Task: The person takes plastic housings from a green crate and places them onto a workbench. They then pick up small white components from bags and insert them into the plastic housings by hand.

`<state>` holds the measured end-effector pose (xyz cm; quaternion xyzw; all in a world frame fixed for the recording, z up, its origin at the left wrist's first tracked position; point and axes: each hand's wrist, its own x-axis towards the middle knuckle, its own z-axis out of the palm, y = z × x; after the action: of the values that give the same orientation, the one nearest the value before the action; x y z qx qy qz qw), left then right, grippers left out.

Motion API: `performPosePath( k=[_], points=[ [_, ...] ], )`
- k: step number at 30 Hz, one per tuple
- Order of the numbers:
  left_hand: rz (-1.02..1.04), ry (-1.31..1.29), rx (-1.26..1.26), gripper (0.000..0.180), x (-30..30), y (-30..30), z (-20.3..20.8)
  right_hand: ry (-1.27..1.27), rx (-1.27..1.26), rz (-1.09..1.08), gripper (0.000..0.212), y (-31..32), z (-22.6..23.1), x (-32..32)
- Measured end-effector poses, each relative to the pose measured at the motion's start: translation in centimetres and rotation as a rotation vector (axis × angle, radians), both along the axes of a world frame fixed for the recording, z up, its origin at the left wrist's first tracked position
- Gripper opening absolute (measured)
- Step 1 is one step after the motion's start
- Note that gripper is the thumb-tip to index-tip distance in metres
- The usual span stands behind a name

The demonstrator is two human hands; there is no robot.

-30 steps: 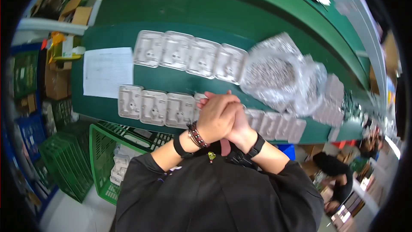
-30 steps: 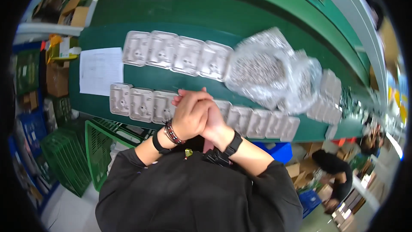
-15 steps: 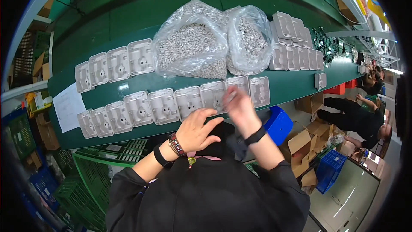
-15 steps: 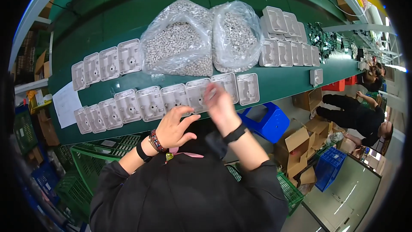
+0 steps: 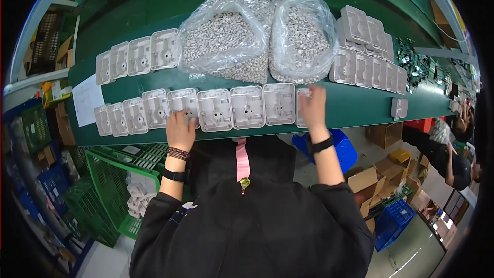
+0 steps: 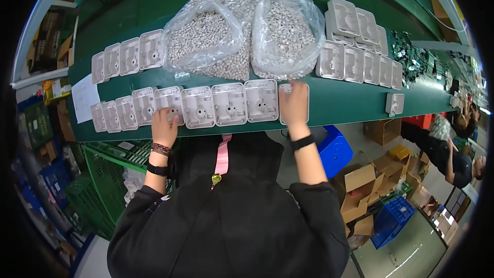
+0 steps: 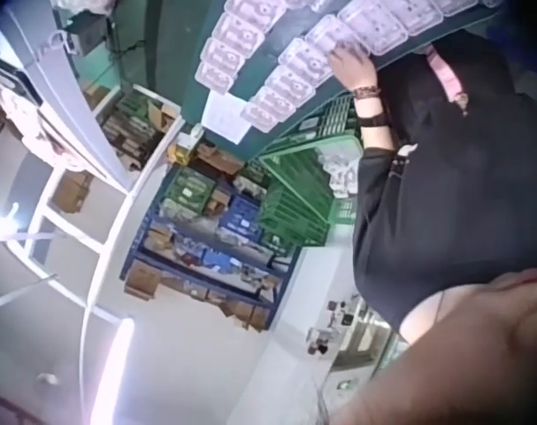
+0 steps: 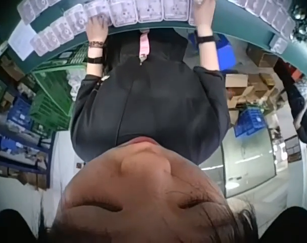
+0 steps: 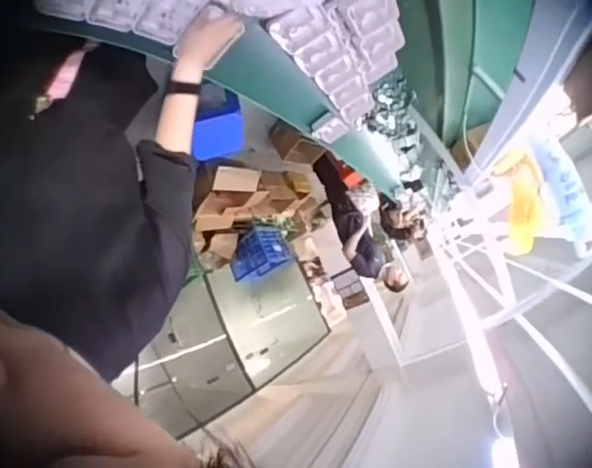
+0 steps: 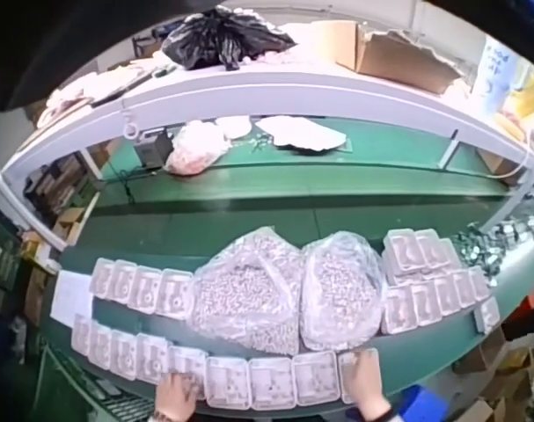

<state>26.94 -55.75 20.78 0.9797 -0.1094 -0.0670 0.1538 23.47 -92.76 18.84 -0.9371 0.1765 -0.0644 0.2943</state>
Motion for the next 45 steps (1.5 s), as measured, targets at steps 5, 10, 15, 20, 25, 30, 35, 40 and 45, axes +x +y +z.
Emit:
performPosePath(
  k=[5, 10, 15, 20, 25, 30, 35, 40, 45],
  points=[
    [0.018, 0.006, -0.148, 0.036, -0.6, -0.4, -1.4, -0.002, -0.159, -0.036, 0.046, 4.9, -2.2, -4.5],
    [-0.020, 0.016, -0.106, 0.044, 0.5, -3.1, -1.9, 0.086, -0.147, -0.188, 0.053, 6.5, -2.9, -3.8],
    [-0.066, 0.004, -0.046, 0.049, 1.2, -2.9, -3.0, 0.148, -0.168, -0.247, 0.055, 7.4, -2.5, -2.9],
    [0.200, 0.249, -0.280, 0.037, 1.5, -1.8, -4.5, 0.112, -0.134, -0.201, 0.056, 6.8, -2.3, -3.5],
    [0.209, 0.299, -0.248, 0.034, 1.7, -3.7, -5.8, 0.132, -0.021, -0.177, 0.059, 3.3, -2.8, -4.7],
    [0.236, 0.308, -0.249, 0.033, -0.4, -8.8, -6.6, 0.164, 0.104, -0.161, 0.063, -3.0, -3.0, -6.3],
    [0.290, 0.361, -0.286, 0.033, -2.6, -17.5, -7.9, 0.201, 0.111, -0.128, 0.066, -12.6, -2.2, -7.8],
    [0.360, 0.498, -0.469, 0.038, -4.4, -26.6, -7.7, 0.249, 0.098, -0.168, 0.066, -21.6, -1.2, -9.0],
    [0.216, 0.482, -0.488, 0.042, -6.2, -34.5, -7.9, 0.204, 0.023, -0.282, 0.065, -29.0, -1.7, -10.6]
  ],
)
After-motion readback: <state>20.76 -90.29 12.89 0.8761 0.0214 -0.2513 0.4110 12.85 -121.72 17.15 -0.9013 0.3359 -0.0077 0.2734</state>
